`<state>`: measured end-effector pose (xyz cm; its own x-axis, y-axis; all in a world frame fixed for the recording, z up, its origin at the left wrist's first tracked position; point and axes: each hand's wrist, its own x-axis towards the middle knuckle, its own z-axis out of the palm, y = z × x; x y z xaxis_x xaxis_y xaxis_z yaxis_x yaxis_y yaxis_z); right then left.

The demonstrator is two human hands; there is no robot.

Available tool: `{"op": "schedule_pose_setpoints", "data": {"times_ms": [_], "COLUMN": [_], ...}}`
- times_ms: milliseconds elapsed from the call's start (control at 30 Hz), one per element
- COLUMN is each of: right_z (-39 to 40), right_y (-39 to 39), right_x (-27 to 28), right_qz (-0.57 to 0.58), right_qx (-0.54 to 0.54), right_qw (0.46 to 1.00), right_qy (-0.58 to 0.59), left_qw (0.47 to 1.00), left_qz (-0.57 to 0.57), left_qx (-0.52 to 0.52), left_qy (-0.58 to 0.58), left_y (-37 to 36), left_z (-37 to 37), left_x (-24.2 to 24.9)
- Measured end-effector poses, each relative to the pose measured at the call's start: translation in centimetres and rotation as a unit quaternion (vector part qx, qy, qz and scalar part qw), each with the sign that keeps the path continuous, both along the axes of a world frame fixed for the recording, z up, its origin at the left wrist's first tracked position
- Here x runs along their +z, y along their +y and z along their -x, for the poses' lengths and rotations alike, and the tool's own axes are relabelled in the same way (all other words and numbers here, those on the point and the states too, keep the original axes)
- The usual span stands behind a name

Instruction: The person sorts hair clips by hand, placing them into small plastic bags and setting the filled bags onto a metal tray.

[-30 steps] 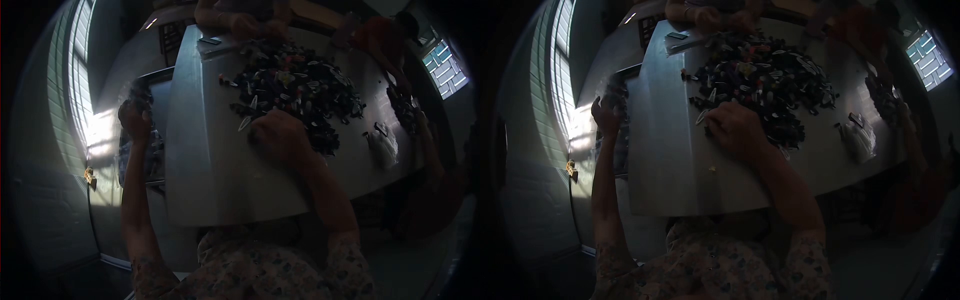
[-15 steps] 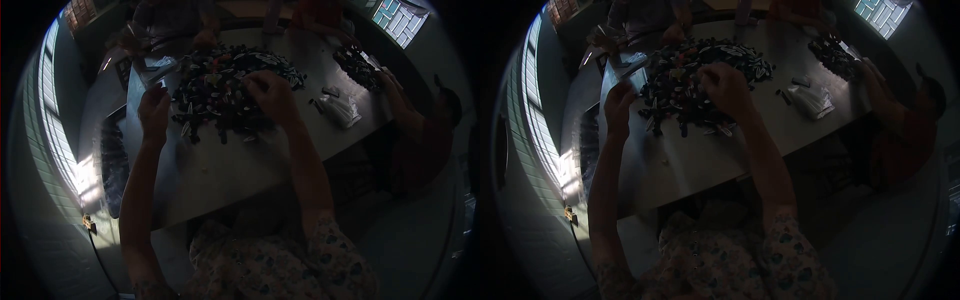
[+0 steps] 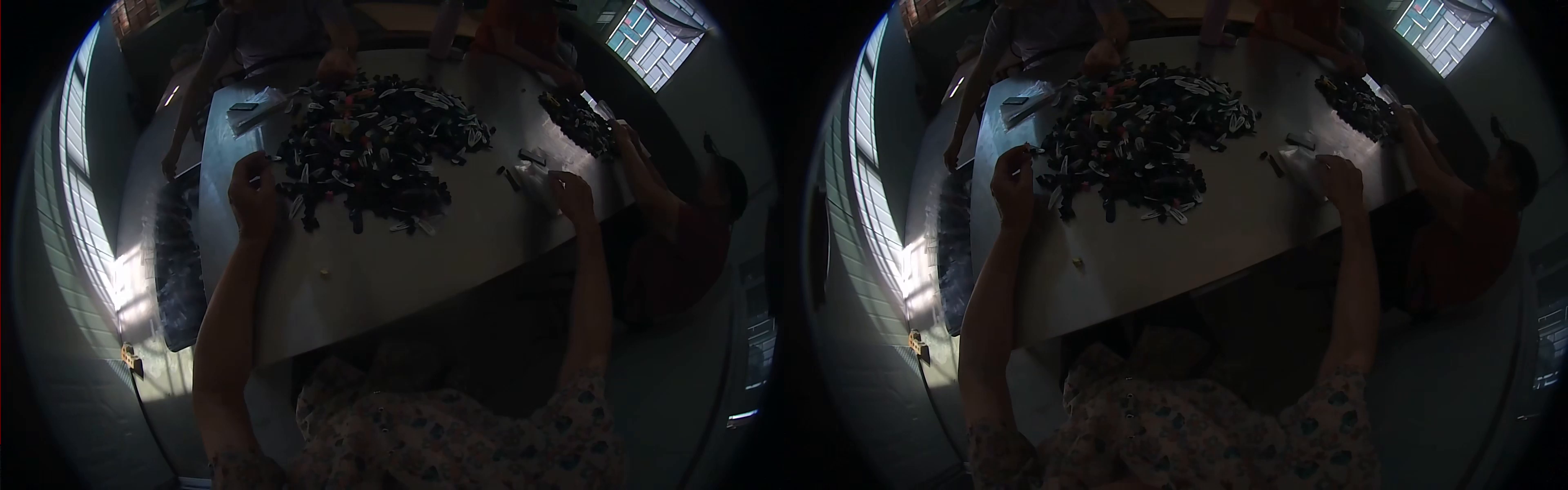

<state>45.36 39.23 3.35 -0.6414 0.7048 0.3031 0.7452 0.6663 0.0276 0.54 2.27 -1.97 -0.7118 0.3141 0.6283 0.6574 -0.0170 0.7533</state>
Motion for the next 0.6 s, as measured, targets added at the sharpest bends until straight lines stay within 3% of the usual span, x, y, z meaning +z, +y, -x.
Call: {"op": "schedule_pose_setpoints", "data": {"times_ms": [67,300,367,467,600], "right_z": [0.2,-0.9,-0.5,-1.4,-1.2], "right_y": [0.0,3.3,2.0,3.7,3.7], "right_x": [0.1,-0.8,0.7,-0.3,0.2], "right_qz": [0.054,0.077,0.244,0.267,0.240], "right_qx": [-0.040,-0.026,-0.086,-0.054,-0.068], "right_qw": [0.993,0.973,0.918,0.882,0.879], "right_qy": [0.101,0.215,0.301,0.385,0.406], "left_qw": [1.000,1.000,1.000,1.000,1.000], "left_qz": [0.003,0.019,0.017,0.014,0.003], "left_qx": [-0.003,-0.011,-0.014,-0.009,-0.014], "left_qy": [-0.005,-0.006,-0.010,-0.001,-0.003], "left_y": [-0.1,-0.1,-0.1,0.0,0.0], "left_z": [-0.4,-0.9,-0.8,-0.7,-0.9], "left_x": [0.2,0.4,0.3,0.2,0.3]}}
